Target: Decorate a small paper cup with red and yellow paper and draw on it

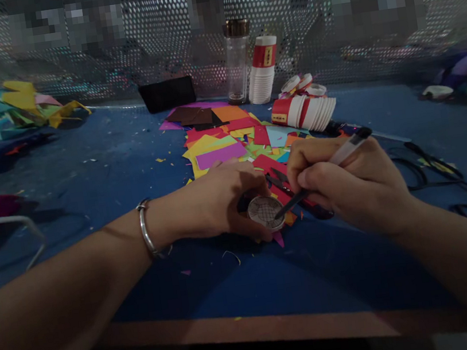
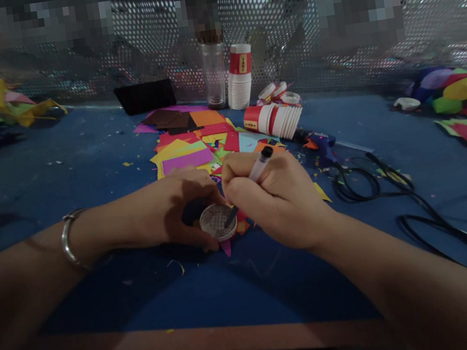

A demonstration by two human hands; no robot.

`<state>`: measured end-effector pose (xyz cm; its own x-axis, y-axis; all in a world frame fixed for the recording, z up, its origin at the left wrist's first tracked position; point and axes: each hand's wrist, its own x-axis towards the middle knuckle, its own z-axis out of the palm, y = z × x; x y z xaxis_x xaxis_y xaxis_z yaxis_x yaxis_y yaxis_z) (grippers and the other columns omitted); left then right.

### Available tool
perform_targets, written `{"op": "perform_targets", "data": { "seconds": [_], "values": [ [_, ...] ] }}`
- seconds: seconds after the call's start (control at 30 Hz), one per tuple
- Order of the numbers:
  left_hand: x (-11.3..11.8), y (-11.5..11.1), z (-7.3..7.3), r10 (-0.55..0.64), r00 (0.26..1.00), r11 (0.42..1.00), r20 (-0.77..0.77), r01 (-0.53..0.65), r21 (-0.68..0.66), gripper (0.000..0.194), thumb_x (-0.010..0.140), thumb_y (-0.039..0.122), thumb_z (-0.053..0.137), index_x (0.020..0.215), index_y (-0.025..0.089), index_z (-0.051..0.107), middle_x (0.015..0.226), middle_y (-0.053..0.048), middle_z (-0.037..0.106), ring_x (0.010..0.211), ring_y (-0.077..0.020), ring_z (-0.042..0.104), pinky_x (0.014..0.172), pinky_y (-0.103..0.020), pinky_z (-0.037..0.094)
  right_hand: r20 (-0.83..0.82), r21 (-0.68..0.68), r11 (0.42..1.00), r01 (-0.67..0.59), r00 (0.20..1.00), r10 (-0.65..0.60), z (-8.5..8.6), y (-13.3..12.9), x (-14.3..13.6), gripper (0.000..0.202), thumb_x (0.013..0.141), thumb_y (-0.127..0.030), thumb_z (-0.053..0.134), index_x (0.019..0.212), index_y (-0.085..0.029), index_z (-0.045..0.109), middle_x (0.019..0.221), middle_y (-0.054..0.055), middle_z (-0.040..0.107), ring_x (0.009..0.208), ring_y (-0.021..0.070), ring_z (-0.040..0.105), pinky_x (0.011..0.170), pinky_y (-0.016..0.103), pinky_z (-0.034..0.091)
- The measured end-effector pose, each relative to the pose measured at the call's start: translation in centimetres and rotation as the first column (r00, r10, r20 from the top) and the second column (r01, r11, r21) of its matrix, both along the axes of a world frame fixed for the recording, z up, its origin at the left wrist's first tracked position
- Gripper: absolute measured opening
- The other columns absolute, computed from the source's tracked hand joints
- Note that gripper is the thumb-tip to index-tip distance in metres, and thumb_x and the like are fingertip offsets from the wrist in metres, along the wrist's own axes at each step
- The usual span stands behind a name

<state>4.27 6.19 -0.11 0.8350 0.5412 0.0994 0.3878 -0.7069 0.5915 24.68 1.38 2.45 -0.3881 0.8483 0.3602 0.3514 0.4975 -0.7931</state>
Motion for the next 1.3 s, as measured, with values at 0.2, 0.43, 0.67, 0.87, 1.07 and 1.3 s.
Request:
{"op": "perform_targets", "data": {
  "seconds": [0.2, 0.43, 0.67, 0.87, 1.07, 1.3],
  "values": [
    [0.02, 0.05, 0.16, -0.004, 1.0, 1.0, -0.014, 0.004, -0.012, 0.037, 0.072, 0.038, 0.091, 0.097, 0.018, 0.073, 0.09, -0.001, 0.07, 0.08, -0.0173, 0.059, 0.069, -0.028, 0.039, -0.003, -0.053, 0.998, -0.02, 1.0, 0.02, 0.31, -0.06, -0.22, 0.024, 0.075, -0.007, 0.046, 0.057, -0.021, 0.051, 0.052, -0.005, 0.048, 0.041, 0.007, 0.039, 0.045, 0.026, 0.034],
    [0.01, 0.02, 0.15, 0.011, 1.0, 1.0, -0.023, -0.011, 0.001, 0.041, 0.071, 0.041, 0.091, 0.097, 0.016, 0.073, 0.085, -0.001, 0.068, 0.073, -0.0156, 0.056, 0.066, -0.029, 0.037, 0.026, -0.051, 0.998, 0.025, 0.999, -0.024, 0.31, -0.08, 0.21, 0.026, 0.078, -0.006, 0.048, 0.059, -0.021, 0.055, 0.05, -0.005, 0.047, 0.041, 0.0083, 0.037, 0.044, 0.027, 0.029],
    [0.02, 0.04, 0.29, 0.0, 1.0, 1.0, -0.015, 0.0, -0.028, 0.038, 0.073, 0.042, 0.09, 0.098, 0.018, 0.073, 0.084, 0.0, 0.068, 0.071, -0.0147, 0.055, 0.064, -0.028, 0.038, 0.024, -0.043, 0.999, 0.015, 1.0, -0.014, 0.35, -0.1, -0.08, 0.024, 0.075, -0.007, 0.047, 0.058, -0.023, 0.049, 0.05, -0.004, 0.046, 0.043, 0.0095, 0.036, 0.044, 0.029, 0.029],
    [-0.01, -0.02, 0.27, 0.006, 1.0, 1.0, -0.016, -0.006, -0.029, 0.038, 0.073, 0.04, 0.09, 0.098, 0.018, 0.073, 0.089, -0.002, 0.07, 0.075, -0.0161, 0.058, 0.067, -0.028, 0.04, 0.061, -0.048, 0.999, -0.01, 0.998, 0.013, 0.57, -0.17, 0.1, 0.026, 0.077, -0.005, 0.048, 0.057, -0.022, 0.049, 0.052, -0.003, 0.046, 0.044, 0.0105, 0.037, 0.047, 0.03, 0.032],
    [0.02, 0.0, 0.21, 0.004, 1.0, 1.0, -0.017, -0.004, -0.014, 0.038, 0.072, 0.04, 0.09, 0.097, 0.018, 0.072, 0.083, 0.001, 0.068, 0.07, -0.0141, 0.056, 0.065, -0.027, 0.04, 0.039, -0.034, 0.999, 0.023, 0.999, -0.022, 0.11, -0.17, 0.37, 0.026, 0.08, -0.004, 0.048, 0.061, -0.021, 0.054, 0.051, -0.004, 0.046, 0.043, 0.0099, 0.036, 0.047, 0.03, 0.03],
    [-0.12, 0.08, 0.24, -0.001, 1.0, 1.0, -0.028, 0.001, -0.021, 0.04, 0.073, 0.041, 0.09, 0.099, 0.017, 0.072, 0.091, -0.003, 0.069, 0.077, -0.0166, 0.058, 0.067, -0.029, 0.04, 0.046, -0.027, 0.999, -0.018, 0.999, 0.019, 0.41, -0.06, 0.12, 0.025, 0.078, -0.006, 0.048, 0.059, -0.022, 0.048, 0.052, -0.005, 0.045, 0.043, 0.0092, 0.035, 0.048, 0.029, 0.031]
  ]
}}
